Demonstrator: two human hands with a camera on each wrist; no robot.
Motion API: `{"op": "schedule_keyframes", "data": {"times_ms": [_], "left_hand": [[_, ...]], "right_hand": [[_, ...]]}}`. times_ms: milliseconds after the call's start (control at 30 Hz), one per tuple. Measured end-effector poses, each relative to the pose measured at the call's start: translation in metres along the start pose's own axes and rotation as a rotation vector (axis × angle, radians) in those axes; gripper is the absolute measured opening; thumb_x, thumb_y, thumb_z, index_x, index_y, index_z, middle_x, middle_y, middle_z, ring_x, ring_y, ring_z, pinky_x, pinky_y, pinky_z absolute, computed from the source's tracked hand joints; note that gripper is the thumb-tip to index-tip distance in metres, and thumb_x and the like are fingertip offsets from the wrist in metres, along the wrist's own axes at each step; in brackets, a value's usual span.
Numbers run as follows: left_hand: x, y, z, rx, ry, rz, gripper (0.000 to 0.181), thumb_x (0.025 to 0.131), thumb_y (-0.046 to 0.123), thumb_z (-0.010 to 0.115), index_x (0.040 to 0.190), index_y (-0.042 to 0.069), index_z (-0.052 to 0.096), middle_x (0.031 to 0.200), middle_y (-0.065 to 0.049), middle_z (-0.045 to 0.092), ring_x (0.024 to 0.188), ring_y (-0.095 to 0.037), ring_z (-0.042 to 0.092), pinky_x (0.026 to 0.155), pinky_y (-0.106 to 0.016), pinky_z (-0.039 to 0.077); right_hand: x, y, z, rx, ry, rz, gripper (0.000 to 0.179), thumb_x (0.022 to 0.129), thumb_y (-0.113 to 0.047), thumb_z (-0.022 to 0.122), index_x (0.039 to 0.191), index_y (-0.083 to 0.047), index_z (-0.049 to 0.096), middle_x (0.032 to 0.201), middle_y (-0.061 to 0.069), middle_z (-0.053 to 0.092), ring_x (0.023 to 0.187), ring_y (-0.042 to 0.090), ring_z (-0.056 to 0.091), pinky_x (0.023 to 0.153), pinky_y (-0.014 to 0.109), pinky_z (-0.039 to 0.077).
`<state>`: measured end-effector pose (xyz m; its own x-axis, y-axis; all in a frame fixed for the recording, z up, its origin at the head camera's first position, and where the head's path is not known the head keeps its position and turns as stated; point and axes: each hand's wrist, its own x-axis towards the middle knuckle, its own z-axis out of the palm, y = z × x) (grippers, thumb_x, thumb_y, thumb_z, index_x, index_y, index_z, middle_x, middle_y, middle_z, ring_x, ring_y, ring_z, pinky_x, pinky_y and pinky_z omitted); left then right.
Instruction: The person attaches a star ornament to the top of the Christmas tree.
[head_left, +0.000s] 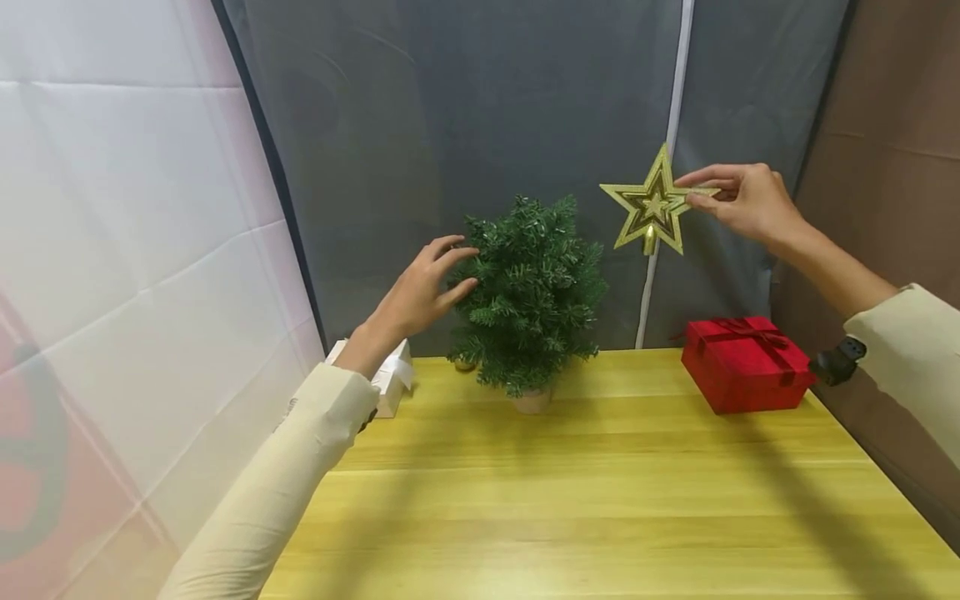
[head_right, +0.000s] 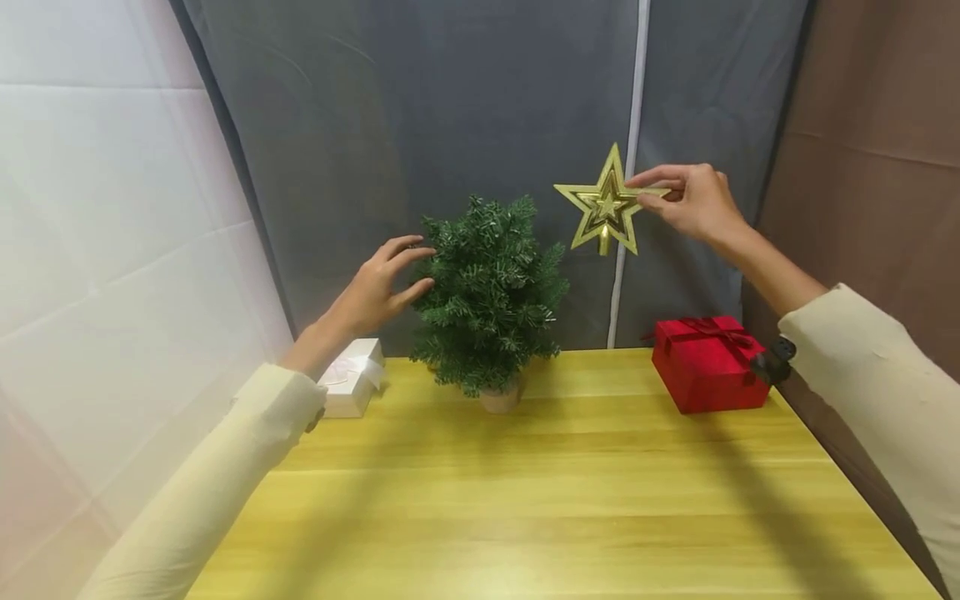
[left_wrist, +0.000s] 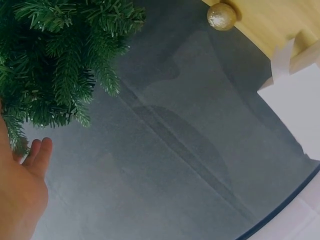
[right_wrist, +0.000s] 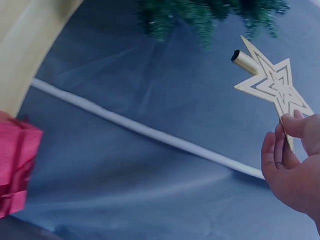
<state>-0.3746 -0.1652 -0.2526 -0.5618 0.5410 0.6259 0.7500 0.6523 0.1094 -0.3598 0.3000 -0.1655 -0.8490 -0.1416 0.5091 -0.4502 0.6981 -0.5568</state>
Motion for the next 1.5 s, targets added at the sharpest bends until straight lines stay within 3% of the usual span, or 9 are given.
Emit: {"op": "schedule_keyframes", "data": {"times_ms": [200, 700, 867, 1167, 1500], "left_hand": [[-0.003, 0.003, -0.001, -0.020, 0.023, 0.008, 0.046, 0.103, 0.025, 0.070, 0.145, 0.009, 0.060, 0.156, -0.019, 0.044, 0.142, -0.038, 0.045, 0.112, -0.056, 0.044], [-0.009, 0.003, 0.000, -0.017, 0.020, 0.003, 0.047, 0.103, 0.024, 0.070, 0.146, 0.009, 0.059, 0.156, -0.020, 0.043, 0.141, -0.040, 0.046, 0.111, -0.058, 0.045], [-0.008, 0.002, -0.003, -0.011, 0.032, 0.000, 0.047, 0.103, 0.024, 0.070, 0.145, 0.009, 0.059, 0.156, -0.019, 0.043, 0.141, -0.039, 0.047, 0.111, -0.056, 0.045], [-0.008, 0.003, -0.008, -0.012, 0.027, -0.005, 0.047, 0.102, 0.024, 0.070, 0.145, 0.009, 0.059, 0.156, -0.020, 0.044, 0.142, -0.039, 0.046, 0.112, -0.056, 0.044], [-0.007, 0.006, -0.007, -0.013, 0.031, -0.008, 0.047, 0.103, 0.025, 0.070, 0.145, 0.009, 0.059, 0.156, -0.019, 0.044, 0.142, -0.038, 0.046, 0.112, -0.055, 0.044]], "right_hand": [[0.017, -0.028, -0.005, 0.084, 0.024, -0.025, 0.032, 0.099, -0.025, 0.074, 0.130, -0.019, 0.075, 0.093, -0.026, 0.072, 0.081, -0.011, 0.068, 0.065, 0.011, 0.050], [0.041, -0.075, 0.004, 0.120, 0.054, -0.089, 0.033, 0.099, -0.030, 0.073, 0.131, -0.022, 0.075, 0.101, -0.014, 0.078, 0.087, -0.005, 0.068, 0.071, 0.016, 0.048], [0.050, -0.091, 0.011, 0.145, 0.064, -0.116, 0.032, 0.099, -0.029, 0.073, 0.131, -0.022, 0.075, 0.103, -0.014, 0.077, 0.089, -0.003, 0.068, 0.078, 0.017, 0.049], [0.065, -0.116, 0.029, 0.192, 0.081, -0.163, 0.030, 0.099, -0.025, 0.074, 0.128, -0.021, 0.076, 0.101, -0.013, 0.076, 0.088, 0.000, 0.068, 0.079, 0.020, 0.049], [0.076, -0.130, 0.053, 0.236, 0.068, -0.172, 0.028, 0.101, -0.021, 0.072, 0.128, -0.021, 0.076, 0.123, 0.002, 0.075, 0.085, 0.003, 0.068, 0.081, 0.022, 0.049]]}}
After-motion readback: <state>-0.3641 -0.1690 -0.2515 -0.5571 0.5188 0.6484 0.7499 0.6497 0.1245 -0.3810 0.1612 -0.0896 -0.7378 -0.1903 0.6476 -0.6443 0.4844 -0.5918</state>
